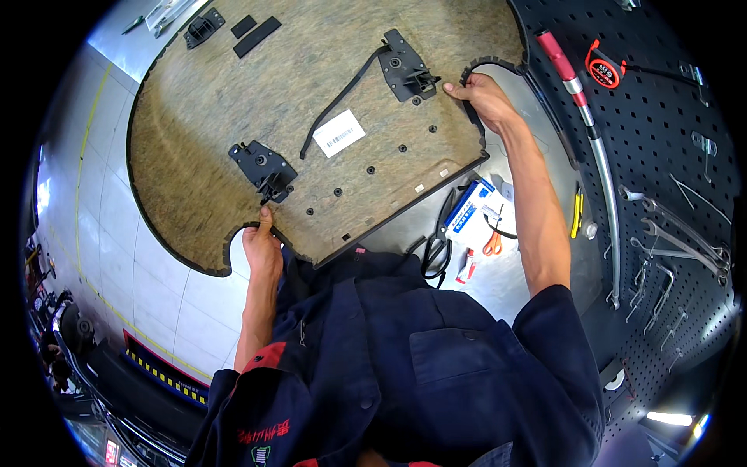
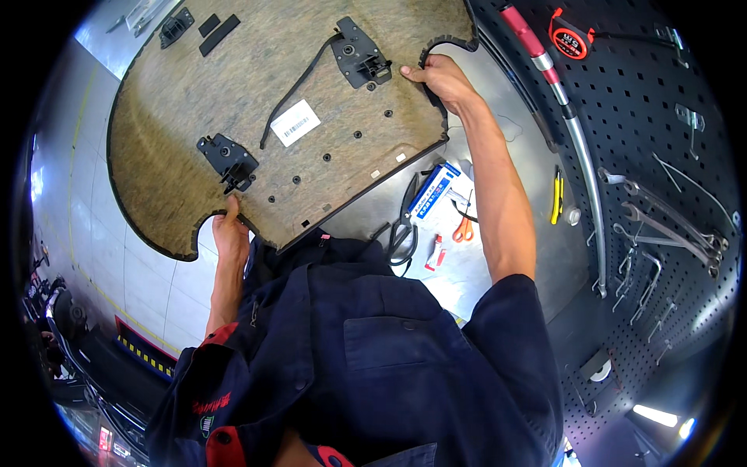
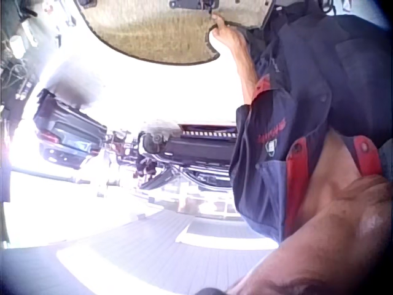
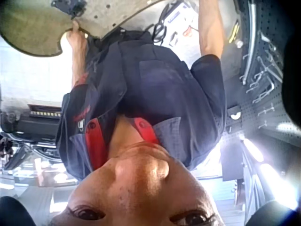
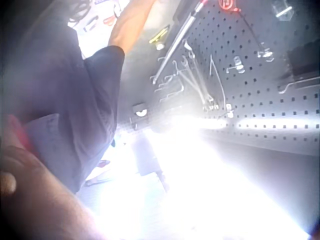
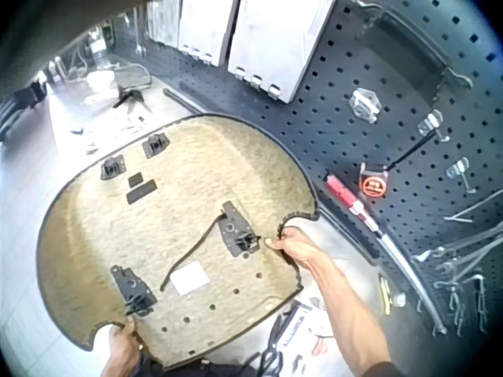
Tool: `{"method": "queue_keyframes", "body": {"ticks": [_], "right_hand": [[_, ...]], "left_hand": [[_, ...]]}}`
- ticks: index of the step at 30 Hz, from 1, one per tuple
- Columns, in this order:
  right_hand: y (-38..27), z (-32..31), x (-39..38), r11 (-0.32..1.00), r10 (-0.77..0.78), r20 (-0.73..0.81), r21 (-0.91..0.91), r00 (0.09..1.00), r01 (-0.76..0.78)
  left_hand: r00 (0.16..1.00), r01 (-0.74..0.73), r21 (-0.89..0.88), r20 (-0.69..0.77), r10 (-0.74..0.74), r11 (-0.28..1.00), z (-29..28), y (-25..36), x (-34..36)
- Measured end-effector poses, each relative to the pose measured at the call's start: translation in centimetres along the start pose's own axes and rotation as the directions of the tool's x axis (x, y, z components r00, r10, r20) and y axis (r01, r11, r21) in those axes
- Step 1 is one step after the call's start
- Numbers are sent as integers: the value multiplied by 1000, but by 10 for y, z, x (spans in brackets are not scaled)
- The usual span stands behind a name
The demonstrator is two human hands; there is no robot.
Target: The person retrieves two tubes of adhesive from a shelf, walks to a workbench, and applies the two-part adhesive to a car interior panel. They mix the components on the panel and then place a plastic bracket onto the mixed adhesive.
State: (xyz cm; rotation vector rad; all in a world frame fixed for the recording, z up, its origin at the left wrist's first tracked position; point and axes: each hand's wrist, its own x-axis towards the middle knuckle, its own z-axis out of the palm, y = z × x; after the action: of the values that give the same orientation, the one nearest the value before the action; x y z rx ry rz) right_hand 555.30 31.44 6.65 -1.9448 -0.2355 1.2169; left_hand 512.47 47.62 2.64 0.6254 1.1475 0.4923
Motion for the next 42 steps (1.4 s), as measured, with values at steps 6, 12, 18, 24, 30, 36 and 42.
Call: {"method": "queue_keyframes", "body": {"ticks": [6,12,18,24,30,36,42], "right_hand": [[8,-7,6,991,18,63,133,998,-26],[17,-1,21,998,34,-51,-49,998,-36],[22,7,25,957,-39,-215,-288,976,-25],[20,4,28,912,11,-231,-397,973,-104],[12,-1,15,986,89,-91,-133,992,-101],[13,7,19,972,104,-145,-197,984,-131],[15,2,36,911,155,-210,-348,965,-223]], "left_hand": [[999,4,13,-33,-3,1000,2,-3,4],[998,43,66,-56,-40,997,-10,-7,10],[997,-13,12,-78,13,1000,-1,-9,5],[990,44,105,-139,-29,993,-3,-10,1],[997,17,-25,-72,-19,1000,-7,-20,17],[995,-16,-29,-96,14,999,-8,-21,14],[996,5,6,-85,-4,1000,-11,-21,12]]}}
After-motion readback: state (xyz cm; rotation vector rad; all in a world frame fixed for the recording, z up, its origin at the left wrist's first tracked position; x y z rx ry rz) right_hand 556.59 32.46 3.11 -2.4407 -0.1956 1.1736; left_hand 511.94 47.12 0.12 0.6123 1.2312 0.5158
